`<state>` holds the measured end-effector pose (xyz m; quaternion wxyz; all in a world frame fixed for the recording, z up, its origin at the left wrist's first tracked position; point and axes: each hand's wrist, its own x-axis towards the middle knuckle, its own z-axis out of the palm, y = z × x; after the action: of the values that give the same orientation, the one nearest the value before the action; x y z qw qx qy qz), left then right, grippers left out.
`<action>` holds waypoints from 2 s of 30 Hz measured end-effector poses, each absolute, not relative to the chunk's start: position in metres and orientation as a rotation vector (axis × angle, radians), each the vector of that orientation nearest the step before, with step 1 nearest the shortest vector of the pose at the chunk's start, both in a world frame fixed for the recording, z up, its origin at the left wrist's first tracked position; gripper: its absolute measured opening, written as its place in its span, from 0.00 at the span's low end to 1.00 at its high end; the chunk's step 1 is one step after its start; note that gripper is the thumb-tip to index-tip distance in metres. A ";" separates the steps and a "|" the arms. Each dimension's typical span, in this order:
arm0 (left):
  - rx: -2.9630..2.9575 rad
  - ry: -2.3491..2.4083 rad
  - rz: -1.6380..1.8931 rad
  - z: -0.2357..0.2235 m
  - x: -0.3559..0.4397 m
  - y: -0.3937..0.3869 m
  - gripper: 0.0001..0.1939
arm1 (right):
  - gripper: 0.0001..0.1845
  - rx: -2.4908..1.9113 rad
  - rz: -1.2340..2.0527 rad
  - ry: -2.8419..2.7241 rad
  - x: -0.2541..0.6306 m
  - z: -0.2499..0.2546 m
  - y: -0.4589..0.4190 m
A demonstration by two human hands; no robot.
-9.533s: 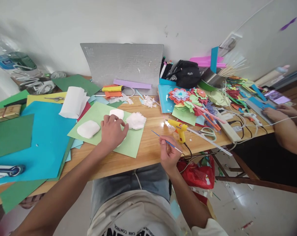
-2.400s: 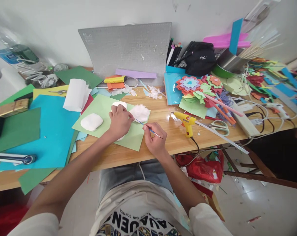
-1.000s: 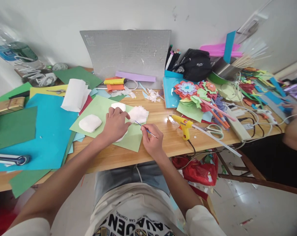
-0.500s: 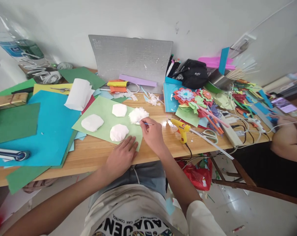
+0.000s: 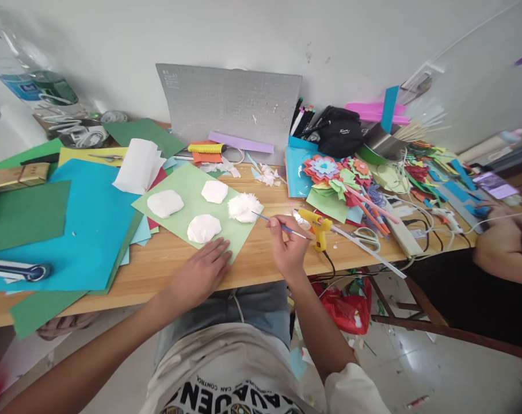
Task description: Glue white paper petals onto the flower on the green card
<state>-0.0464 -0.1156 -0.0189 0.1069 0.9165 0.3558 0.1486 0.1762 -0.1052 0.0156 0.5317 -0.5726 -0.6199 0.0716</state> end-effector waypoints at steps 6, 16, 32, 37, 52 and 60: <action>2.579 1.113 0.563 0.007 -0.056 -0.096 0.19 | 0.07 -1.411 -0.002 -1.595 0.199 -0.022 -0.123; 2.500 1.315 0.353 0.053 0.079 0.079 0.15 | 0.11 -1.478 0.005 -1.728 0.204 -0.032 -0.120; 2.445 1.299 0.415 0.007 0.106 0.151 0.10 | 0.10 -1.446 0.101 -1.610 0.206 -0.032 -0.121; 2.412 1.232 0.618 0.020 0.096 0.147 0.09 | 0.10 -1.432 0.081 -1.564 0.207 -0.032 -0.121; 1.495 0.926 0.691 0.048 -0.006 -0.005 0.09 | 0.08 -1.420 0.103 -1.492 0.207 -0.030 -0.124; 1.838 0.971 0.537 0.025 -0.013 -0.052 0.08 | 0.13 -1.429 0.379 -1.253 0.194 -0.011 -0.136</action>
<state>-0.0127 -0.0520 0.0247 0.4772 0.7523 0.3975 0.2197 0.1942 -0.1360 -0.0105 0.5663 -0.6077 -0.5328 0.1613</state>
